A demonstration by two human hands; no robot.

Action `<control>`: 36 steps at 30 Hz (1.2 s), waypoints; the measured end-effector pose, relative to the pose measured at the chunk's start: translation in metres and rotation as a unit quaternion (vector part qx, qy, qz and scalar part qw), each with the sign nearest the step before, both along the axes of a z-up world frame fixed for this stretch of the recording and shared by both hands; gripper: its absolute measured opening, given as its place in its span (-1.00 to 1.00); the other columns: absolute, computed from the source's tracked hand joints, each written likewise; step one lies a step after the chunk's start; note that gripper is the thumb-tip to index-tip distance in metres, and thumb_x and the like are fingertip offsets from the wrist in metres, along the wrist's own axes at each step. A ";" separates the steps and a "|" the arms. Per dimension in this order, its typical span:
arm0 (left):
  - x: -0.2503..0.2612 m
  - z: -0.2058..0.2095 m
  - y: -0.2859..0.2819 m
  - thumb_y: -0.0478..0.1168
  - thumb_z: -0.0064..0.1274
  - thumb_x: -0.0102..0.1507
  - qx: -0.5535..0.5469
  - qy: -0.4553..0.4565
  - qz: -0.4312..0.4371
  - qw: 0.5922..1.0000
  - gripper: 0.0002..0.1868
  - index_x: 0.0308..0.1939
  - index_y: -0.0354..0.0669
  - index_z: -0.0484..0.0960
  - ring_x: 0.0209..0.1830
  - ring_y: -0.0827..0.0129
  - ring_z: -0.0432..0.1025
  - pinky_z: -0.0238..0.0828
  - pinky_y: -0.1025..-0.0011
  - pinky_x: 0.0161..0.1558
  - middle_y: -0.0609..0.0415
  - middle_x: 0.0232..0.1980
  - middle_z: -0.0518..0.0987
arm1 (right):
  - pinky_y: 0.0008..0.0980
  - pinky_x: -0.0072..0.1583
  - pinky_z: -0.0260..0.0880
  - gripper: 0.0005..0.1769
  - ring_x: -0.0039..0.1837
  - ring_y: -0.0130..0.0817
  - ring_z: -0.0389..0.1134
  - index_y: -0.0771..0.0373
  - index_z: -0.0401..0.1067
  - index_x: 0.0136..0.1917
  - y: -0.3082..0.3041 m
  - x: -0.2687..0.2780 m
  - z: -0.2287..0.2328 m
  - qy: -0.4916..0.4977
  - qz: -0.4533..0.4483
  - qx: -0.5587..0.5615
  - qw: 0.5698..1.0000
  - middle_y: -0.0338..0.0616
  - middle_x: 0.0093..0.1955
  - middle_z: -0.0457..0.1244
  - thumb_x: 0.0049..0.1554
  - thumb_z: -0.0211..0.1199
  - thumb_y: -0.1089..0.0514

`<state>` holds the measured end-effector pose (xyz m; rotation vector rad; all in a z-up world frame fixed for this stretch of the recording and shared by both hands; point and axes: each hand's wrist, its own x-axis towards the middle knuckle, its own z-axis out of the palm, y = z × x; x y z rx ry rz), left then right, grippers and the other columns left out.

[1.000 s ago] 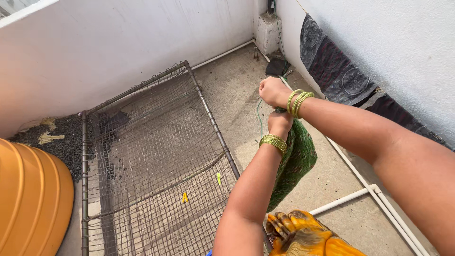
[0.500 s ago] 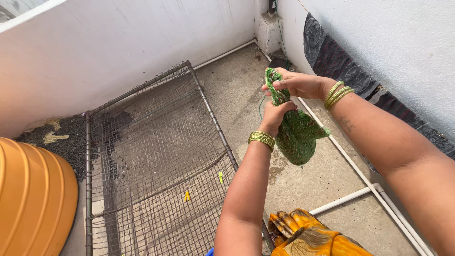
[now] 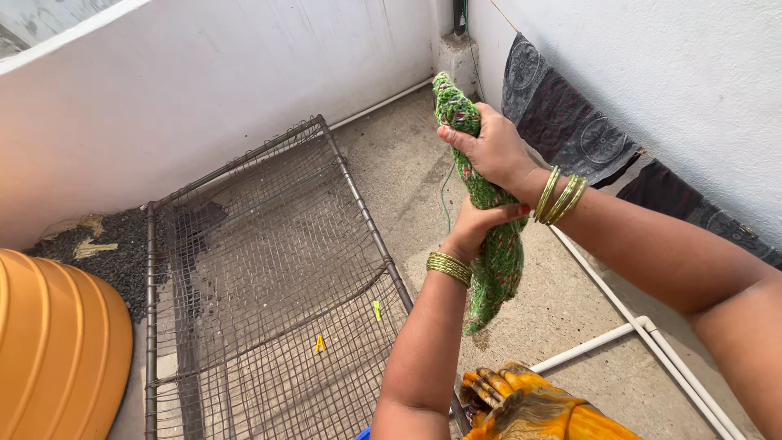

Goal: The person wrings out a pink mat and a green mat by hand over a blue bucket and shakes them out.

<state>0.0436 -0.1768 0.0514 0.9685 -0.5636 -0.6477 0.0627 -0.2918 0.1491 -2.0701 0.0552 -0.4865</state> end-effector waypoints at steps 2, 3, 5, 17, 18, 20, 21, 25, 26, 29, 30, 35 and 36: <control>-0.003 0.016 0.004 -0.23 0.35 0.12 0.011 0.021 -0.010 1.000 -0.41 0.14 -0.47 0.51 -0.07 0.18 0.55 0.48 0.25 0.00 -0.08 -0.06 0.64 | -0.12 0.00 0.51 -0.13 0.16 -0.03 0.40 0.33 0.14 0.36 -0.009 0.020 0.010 0.170 0.066 0.106 0.978 0.17 0.11 0.31 0.05 0.41 -0.23; -0.008 0.023 0.007 -0.26 0.29 0.12 -0.018 0.082 -0.033 0.996 -0.45 0.11 -0.45 0.48 -0.12 0.15 0.57 0.50 0.16 -0.01 -0.08 -0.13 0.62 | -0.12 0.00 0.51 -0.13 0.16 -0.03 0.40 0.33 0.14 0.36 -0.023 0.023 0.017 0.172 0.067 0.106 0.977 0.17 0.11 0.31 0.05 0.41 -0.23; -0.018 0.038 0.010 -0.29 0.22 0.12 -0.048 0.141 -0.054 0.987 -0.50 0.08 -0.43 0.45 -0.17 0.12 0.60 0.51 0.07 -0.03 -0.07 -0.19 0.61 | -0.14 0.25 0.51 0.13 0.29 -0.07 0.35 0.45 0.05 0.61 -0.060 0.017 0.033 0.195 0.454 0.351 0.795 0.14 0.27 0.26 0.13 0.43 -0.32; 0.001 0.062 -0.005 -0.23 0.28 0.16 0.055 0.210 -0.078 0.973 -0.62 -0.04 -0.33 0.53 -0.41 0.31 0.49 0.46 0.29 -0.31 0.03 -0.30 0.57 | -0.08 0.00 0.56 -0.07 -0.14 -0.37 0.38 0.30 0.20 0.52 -0.045 0.007 0.021 0.160 0.325 0.354 0.862 -0.19 -0.19 0.28 -0.02 0.54 0.10; 0.012 0.045 -0.012 -0.22 0.28 0.11 0.101 0.212 -0.057 0.970 -0.67 -0.13 -0.32 0.60 -0.49 0.34 0.46 0.44 0.34 -0.41 0.05 -0.37 0.56 | -0.18 -0.07 0.53 -0.27 -0.18 -0.35 0.39 0.33 0.28 0.36 -0.045 0.016 0.006 0.191 0.252 0.289 0.904 -0.17 -0.19 0.31 -0.01 0.50 0.16; 0.042 0.009 -0.025 -0.21 0.29 0.06 0.143 0.205 -0.034 0.968 -0.72 -0.22 -0.30 0.66 -0.58 0.38 0.43 0.41 0.38 -0.50 0.07 -0.43 0.56 | -0.30 -0.16 0.45 -0.52 -0.22 -0.35 0.37 0.35 0.36 0.14 -0.037 0.041 -0.023 0.218 0.147 0.163 0.951 -0.12 -0.19 0.33 -0.02 0.45 0.24; 0.050 -0.016 -0.037 -0.21 0.28 0.05 0.170 0.207 0.005 0.964 -0.77 -0.30 -0.27 0.66 -0.60 0.34 0.40 0.37 0.35 -0.53 0.05 -0.46 0.54 | -0.31 -0.18 0.41 -0.56 -0.22 -0.36 0.35 0.34 0.36 0.08 -0.034 0.048 -0.041 0.225 0.115 0.110 0.961 -0.10 -0.19 0.31 -0.03 0.44 0.26; 0.081 -0.112 -0.078 -0.22 0.31 -0.02 0.248 0.172 0.154 0.941 -0.77 -0.37 -0.26 0.67 -0.52 0.30 0.43 0.37 0.28 -0.43 0.04 -0.41 0.60 | -0.18 -0.05 0.47 -0.54 -0.14 -0.16 0.45 0.32 0.39 0.12 -0.035 0.080 -0.097 0.277 0.046 -0.043 0.959 0.11 -0.13 0.41 -0.04 0.37 0.19; 0.086 -0.130 -0.086 -0.22 0.31 -0.02 0.248 0.172 0.154 0.941 -0.77 -0.37 -0.26 0.67 -0.52 0.30 0.43 0.37 0.28 -0.43 0.04 -0.41 0.60 | -0.14 0.05 0.45 -0.50 -0.03 -0.03 0.43 0.36 0.40 0.12 -0.030 0.087 -0.109 0.257 0.041 -0.144 0.955 0.20 -0.07 0.39 -0.07 0.40 0.14; 0.080 -0.166 -0.091 0.00 0.34 0.02 0.364 0.122 0.275 0.881 -0.47 -0.21 -0.46 0.68 -0.24 0.28 0.54 0.44 0.27 -0.25 -0.04 -0.26 0.68 | -0.07 0.18 0.42 -0.49 0.13 0.14 0.41 0.42 0.45 0.08 -0.026 0.090 -0.133 0.252 0.019 -0.245 0.936 0.30 0.04 0.36 -0.06 0.39 0.07; 0.074 -0.170 -0.089 0.01 0.34 0.03 0.407 0.084 0.275 0.867 -0.40 -0.09 -0.45 0.58 -0.19 0.21 0.55 0.45 0.23 -0.20 -0.08 -0.21 0.68 | -0.03 0.22 0.41 -0.52 0.18 0.19 0.40 0.44 0.48 0.05 -0.021 0.087 -0.137 0.267 0.000 -0.245 0.932 0.33 0.08 0.34 -0.04 0.35 0.06; 0.042 -0.124 -0.077 0.06 0.31 0.08 0.556 -0.085 0.266 0.783 -0.02 0.38 -0.40 0.15 0.03 -0.08 0.58 0.50 0.07 0.00 -0.28 0.02 0.68 | -0.07 0.23 0.43 -0.54 0.17 0.16 0.43 0.45 0.53 0.04 -0.023 0.086 -0.139 0.328 -0.072 -0.174 0.926 0.38 0.08 0.37 -0.01 0.32 0.05; 0.036 -0.110 -0.065 0.08 0.39 -0.03 0.479 -0.079 0.278 0.829 0.00 0.29 -0.38 0.23 0.02 -0.03 0.59 0.52 0.12 0.03 -0.28 0.03 0.66 | -0.11 0.23 0.44 -0.53 0.16 0.16 0.44 0.46 0.55 0.04 -0.026 0.090 -0.136 0.325 -0.100 -0.149 0.928 0.39 0.08 0.38 -0.01 0.33 0.04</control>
